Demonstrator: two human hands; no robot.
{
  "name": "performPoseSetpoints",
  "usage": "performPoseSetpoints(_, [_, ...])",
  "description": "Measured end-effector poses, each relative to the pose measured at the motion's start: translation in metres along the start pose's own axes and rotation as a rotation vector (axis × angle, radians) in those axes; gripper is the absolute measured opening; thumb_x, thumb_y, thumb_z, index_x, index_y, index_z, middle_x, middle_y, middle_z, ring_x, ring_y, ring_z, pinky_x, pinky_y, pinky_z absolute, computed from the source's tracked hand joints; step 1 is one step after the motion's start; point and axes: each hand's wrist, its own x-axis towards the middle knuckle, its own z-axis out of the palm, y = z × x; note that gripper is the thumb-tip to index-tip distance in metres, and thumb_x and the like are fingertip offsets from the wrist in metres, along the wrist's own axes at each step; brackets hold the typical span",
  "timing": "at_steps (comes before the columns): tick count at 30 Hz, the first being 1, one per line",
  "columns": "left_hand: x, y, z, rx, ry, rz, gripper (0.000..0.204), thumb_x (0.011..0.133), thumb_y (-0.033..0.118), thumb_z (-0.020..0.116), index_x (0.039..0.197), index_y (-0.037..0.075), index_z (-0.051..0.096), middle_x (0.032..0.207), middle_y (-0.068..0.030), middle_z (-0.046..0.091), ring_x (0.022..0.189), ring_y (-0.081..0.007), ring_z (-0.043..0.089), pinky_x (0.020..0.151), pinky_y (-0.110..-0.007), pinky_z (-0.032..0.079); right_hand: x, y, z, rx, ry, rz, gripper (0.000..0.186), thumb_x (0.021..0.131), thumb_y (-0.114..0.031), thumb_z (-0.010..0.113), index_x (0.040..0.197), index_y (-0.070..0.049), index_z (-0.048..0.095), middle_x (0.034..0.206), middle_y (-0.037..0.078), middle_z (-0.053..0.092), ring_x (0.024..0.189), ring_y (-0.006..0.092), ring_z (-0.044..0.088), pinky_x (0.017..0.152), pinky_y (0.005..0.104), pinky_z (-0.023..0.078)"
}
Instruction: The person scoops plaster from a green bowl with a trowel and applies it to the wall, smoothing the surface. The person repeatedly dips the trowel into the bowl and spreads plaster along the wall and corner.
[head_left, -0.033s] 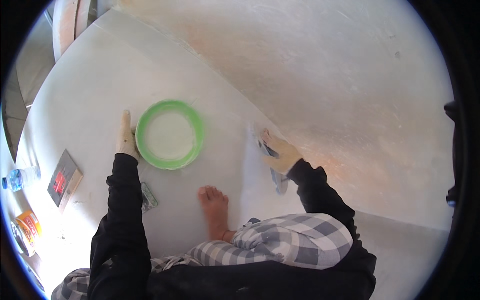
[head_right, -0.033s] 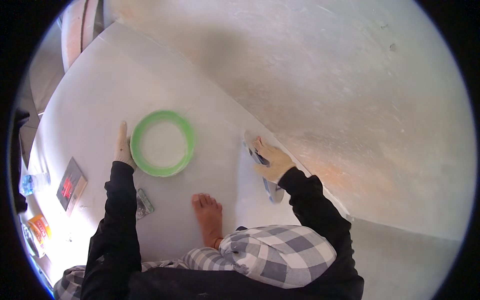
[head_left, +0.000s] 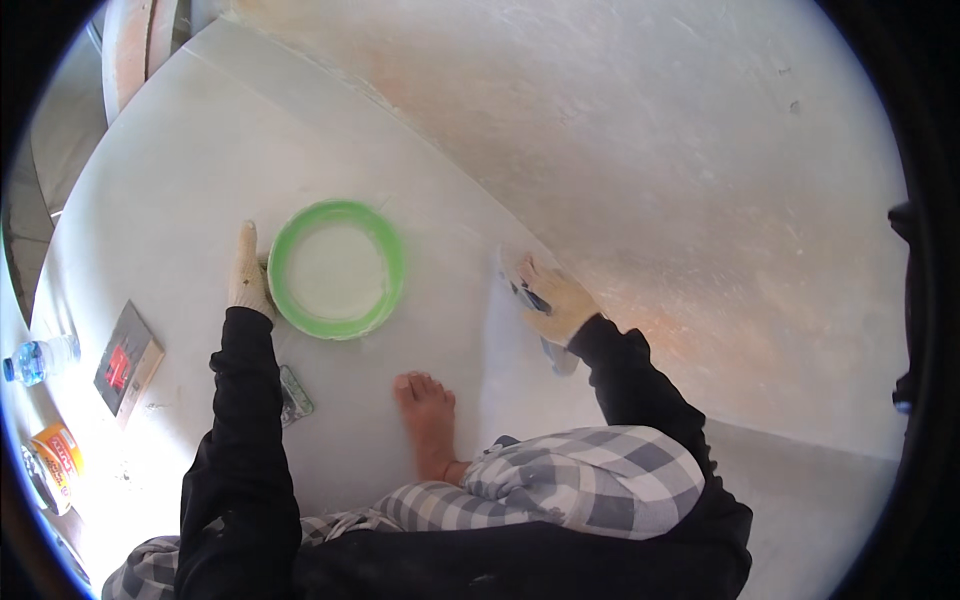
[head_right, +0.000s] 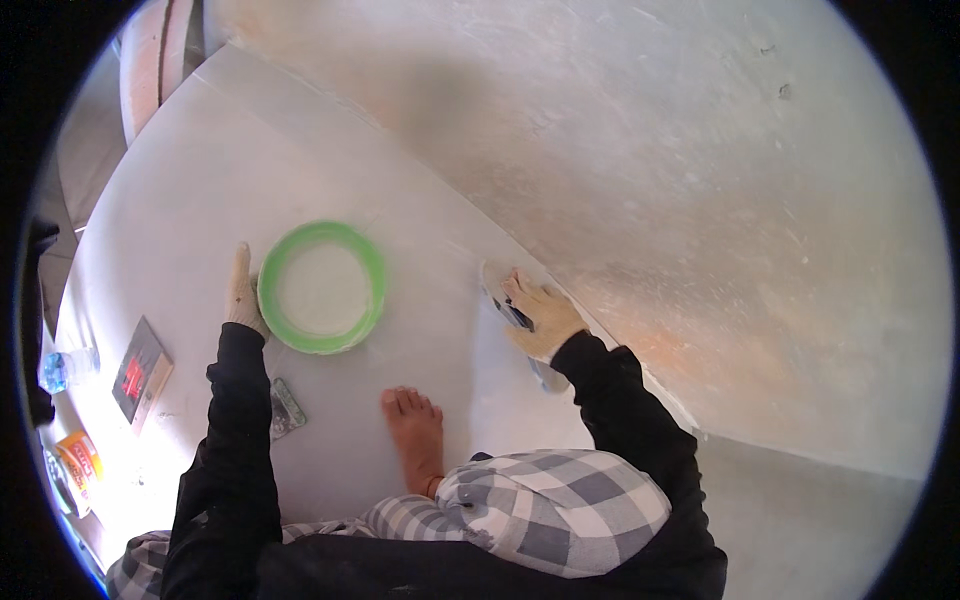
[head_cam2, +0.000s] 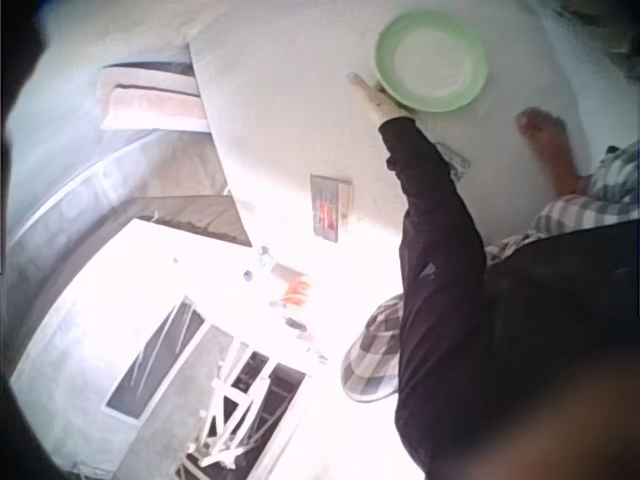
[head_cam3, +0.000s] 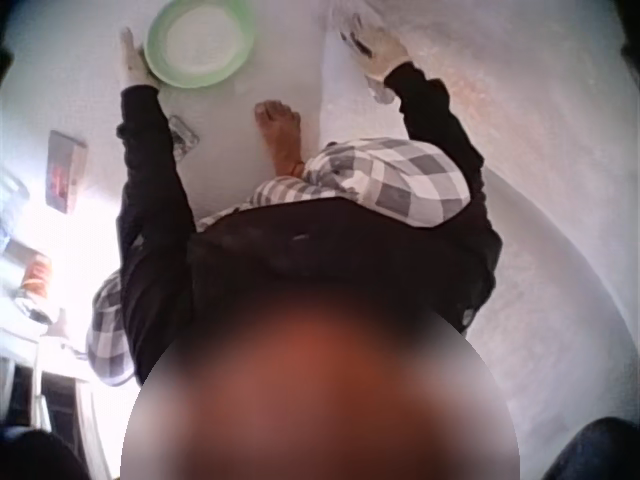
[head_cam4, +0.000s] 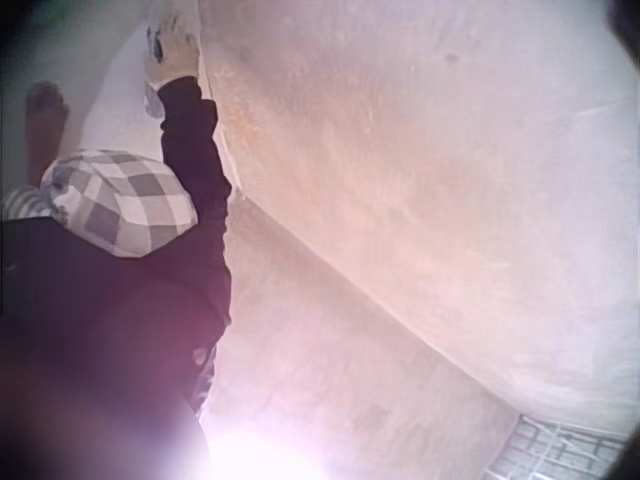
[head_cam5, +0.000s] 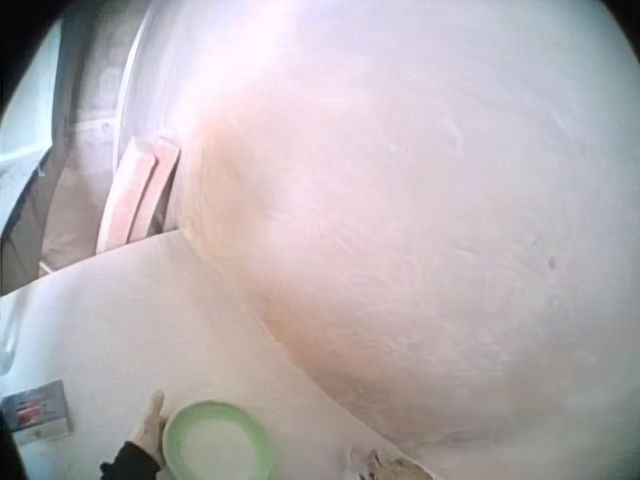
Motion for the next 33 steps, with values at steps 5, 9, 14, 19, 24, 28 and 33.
performPoseSetpoints(5, [-0.010,0.004,0.020,0.025,-0.019,0.056,0.081,0.094,0.068,0.047,0.116,-0.008,0.066,0.100,-0.0183,0.072,0.086,-0.0248,0.071,0.078,-0.037,0.058,0.031,0.042,0.025,-0.354,0.069,0.009,0.069,0.083,-0.036,0.064,0.145,-0.010,0.047,0.156,0.015,0.038,0.111,0.0422,0.054,0.100,0.0479,0.045])
performPoseSetpoints(9, [-0.011,0.006,0.020,-0.028,-0.113,0.017,0.080,0.095,0.066,0.046,0.118,-0.008,0.065,0.105,-0.0194,0.071,0.091,-0.0258,0.070,0.082,-0.038,0.058,0.044,0.049,0.018,-0.292,-0.041,0.123,0.065,0.085,-0.039,0.061,0.144,-0.014,0.049,0.156,0.016,0.038,0.115,0.0424,0.055,0.098,0.0492,0.047])
performPoseSetpoints(14, [-0.005,0.004,0.011,0.067,-0.145,0.011,0.084,0.096,0.069,0.042,0.139,-0.002,0.052,0.130,-0.0193,0.063,0.111,-0.0278,0.066,0.095,-0.041,0.054,0.014,0.031,-0.037,-0.329,-0.460,0.320,0.065,0.084,-0.044,0.060,0.142,-0.015,0.052,0.151,0.018,0.043,0.121,0.0403,0.057,0.100,0.0471,0.047])
performPoseSetpoints(19, [-0.002,0.001,0.010,0.043,-0.191,-0.008,0.082,0.096,0.069,0.043,0.137,-0.002,0.055,0.127,-0.0192,0.064,0.109,-0.0284,0.066,0.094,-0.041,0.055,0.023,-0.021,-0.044,-0.270,-0.243,0.169,0.070,0.082,-0.034,0.063,0.147,-0.014,0.046,0.148,0.020,0.046,0.124,0.0416,0.054,0.105,0.0467,0.044])
performPoseSetpoints(24, [-0.003,0.003,0.012,0.022,-0.174,0.001,0.083,0.095,0.069,0.046,0.135,-0.003,0.056,0.126,-0.0196,0.064,0.110,-0.0289,0.066,0.095,-0.042,0.054,0.090,-0.028,-0.022,-0.480,-0.128,0.174,0.067,0.082,-0.037,0.063,0.144,-0.017,0.047,0.149,0.014,0.045,0.121,0.0361,0.057,0.099,0.0477,0.047])
performPoseSetpoints(28, [-0.008,0.009,0.012,0.041,-0.068,-0.077,0.090,0.092,0.073,0.048,0.136,-0.005,0.054,0.128,-0.0198,0.063,0.112,-0.0285,0.065,0.097,-0.043,0.053,0.051,0.016,-0.006,-0.442,-0.205,0.313,0.073,0.079,-0.039,0.064,0.147,-0.019,0.044,0.151,0.015,0.041,0.125,0.0369,0.055,0.101,0.0482,0.047])
performPoseSetpoints(33, [-0.009,0.022,0.022,0.175,-0.179,-0.118,0.090,0.092,0.073,0.048,0.137,-0.005,0.053,0.132,-0.0188,0.061,0.116,-0.0260,0.063,0.100,-0.038,0.050,-0.041,0.070,-0.013,-0.341,-0.570,0.520,0.064,0.085,-0.033,0.059,0.145,-0.012,0.048,0.145,0.024,0.048,0.125,0.0403,0.054,0.106,0.0455,0.045])
